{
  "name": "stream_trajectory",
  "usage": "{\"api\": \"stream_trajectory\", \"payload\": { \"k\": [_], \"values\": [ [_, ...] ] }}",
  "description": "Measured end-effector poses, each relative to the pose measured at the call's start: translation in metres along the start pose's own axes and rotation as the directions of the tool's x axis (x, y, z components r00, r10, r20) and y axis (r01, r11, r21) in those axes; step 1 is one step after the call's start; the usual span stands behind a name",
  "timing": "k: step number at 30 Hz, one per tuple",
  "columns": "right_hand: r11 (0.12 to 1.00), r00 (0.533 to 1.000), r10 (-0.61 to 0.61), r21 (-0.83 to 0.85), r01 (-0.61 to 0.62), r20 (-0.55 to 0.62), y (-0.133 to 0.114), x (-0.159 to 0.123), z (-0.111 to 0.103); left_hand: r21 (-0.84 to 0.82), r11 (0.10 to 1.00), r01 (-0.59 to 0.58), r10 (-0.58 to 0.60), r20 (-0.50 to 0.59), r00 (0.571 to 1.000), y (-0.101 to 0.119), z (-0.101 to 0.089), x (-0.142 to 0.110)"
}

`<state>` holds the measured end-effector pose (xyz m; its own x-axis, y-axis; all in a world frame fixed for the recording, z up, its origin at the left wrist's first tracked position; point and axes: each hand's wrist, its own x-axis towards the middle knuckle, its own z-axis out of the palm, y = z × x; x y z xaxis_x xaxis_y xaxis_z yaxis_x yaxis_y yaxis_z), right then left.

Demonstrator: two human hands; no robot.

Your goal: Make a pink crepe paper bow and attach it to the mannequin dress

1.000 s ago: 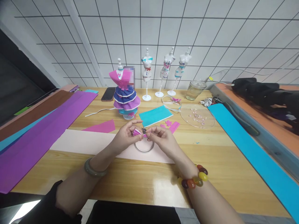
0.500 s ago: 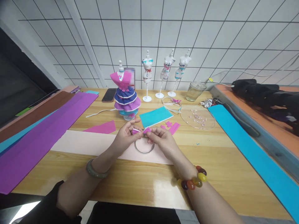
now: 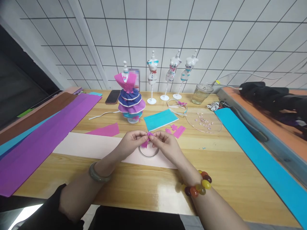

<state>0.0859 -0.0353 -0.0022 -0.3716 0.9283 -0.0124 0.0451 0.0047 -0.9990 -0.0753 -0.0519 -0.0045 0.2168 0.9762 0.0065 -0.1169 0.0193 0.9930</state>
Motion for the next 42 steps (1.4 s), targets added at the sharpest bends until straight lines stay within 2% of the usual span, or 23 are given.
{"api": "stream_trajectory", "payload": {
  "k": [8, 13, 23, 29, 34, 42],
  "values": [
    [1.000, 1.000, -0.027, -0.010, 0.027, 0.004, -0.0001, 0.0009, 0.0015, 0.015, 1.000, -0.012, 0.013, -0.033, 0.999, 0.0021, -0.0023, 0.0009],
    [0.999, 1.000, -0.006, -0.046, 0.005, -0.014, -0.0025, 0.0003, 0.0011, -0.001, 1.000, 0.000, 0.000, -0.019, 1.000, 0.0010, -0.0029, 0.0003],
    [0.999, 0.999, 0.035, -0.027, -0.035, -0.010, 0.0016, -0.0002, 0.0016, -0.023, 0.999, -0.049, 0.046, -0.082, 0.996, 0.0042, -0.0027, 0.0023],
    [1.000, 1.000, 0.023, -0.016, -0.023, 0.016, -0.0018, -0.0002, 0.0030, -0.004, 0.999, -0.047, 0.047, -0.083, 0.995, 0.0035, -0.0031, 0.0025],
    [1.000, 1.000, -0.002, -0.001, 0.002, -0.014, -0.0007, 0.0000, 0.0023, 0.007, 1.000, -0.005, 0.006, -0.021, 1.000, 0.0045, -0.0010, 0.0012],
    [0.999, 1.000, 0.027, -0.026, -0.027, 0.001, 0.0022, 0.0008, 0.0013, -0.052, 0.997, -0.049, 0.045, -0.065, 0.997, 0.0005, -0.0051, 0.0038]
  ]
}}
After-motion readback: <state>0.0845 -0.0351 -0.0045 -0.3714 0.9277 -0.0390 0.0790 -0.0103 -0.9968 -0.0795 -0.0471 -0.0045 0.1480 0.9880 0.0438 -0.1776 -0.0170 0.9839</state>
